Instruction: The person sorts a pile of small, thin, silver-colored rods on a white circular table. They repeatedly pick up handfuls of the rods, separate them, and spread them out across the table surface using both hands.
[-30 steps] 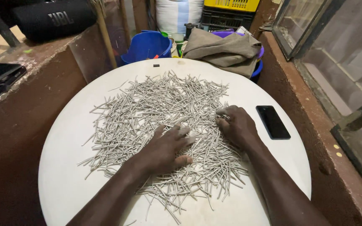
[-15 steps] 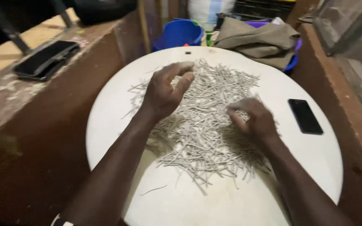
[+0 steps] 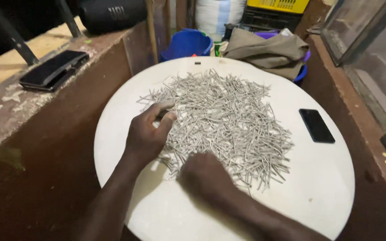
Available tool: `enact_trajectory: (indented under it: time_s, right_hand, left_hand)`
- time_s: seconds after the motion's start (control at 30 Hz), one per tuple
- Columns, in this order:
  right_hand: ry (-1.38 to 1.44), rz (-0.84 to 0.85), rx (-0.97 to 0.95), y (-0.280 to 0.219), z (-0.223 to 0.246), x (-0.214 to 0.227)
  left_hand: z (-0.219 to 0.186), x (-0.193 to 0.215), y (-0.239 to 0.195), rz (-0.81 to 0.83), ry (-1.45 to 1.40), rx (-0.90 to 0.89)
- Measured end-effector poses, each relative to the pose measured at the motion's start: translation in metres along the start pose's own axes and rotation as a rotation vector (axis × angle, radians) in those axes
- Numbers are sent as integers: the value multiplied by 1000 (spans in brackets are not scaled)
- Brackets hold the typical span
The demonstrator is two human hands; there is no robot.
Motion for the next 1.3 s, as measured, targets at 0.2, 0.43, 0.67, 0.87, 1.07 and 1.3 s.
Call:
enact_trajectory:
  time_s: [0.2,0.43,0.67,0.87,1.07,1.3]
  right_hand:
    - [139,-513,-27,-43,-127,32]
    - [296,-406,127,-75,-117,13]
    - [159,-384,264,-83,-91,21]
    - [268,-295,242,-93,-67,24]
    - [214,-200,124,-92,-67,16]
    - [62,-442,273,-93,-116,-2]
  left_hand:
    - [36,-18,-39,150,165,-322]
    - [63,-43,-66,435,396,-463]
    - [65,-30,-71,355,452,-438]
    - [78,-44,-82,355,426,-452]
    - [67,-50,-98,389,406,-520]
    - [63,-51,-88,238,413,-577]
Point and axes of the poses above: each hand's wrist, its own y-axis towards the middle knuckle, its own x-axis out of the back of the hand, z = x × y, the point moved 2 cm from there along y, towards the middle knuckle, and after that the axes turned 11 degrees about x, right-handed, at the moved point
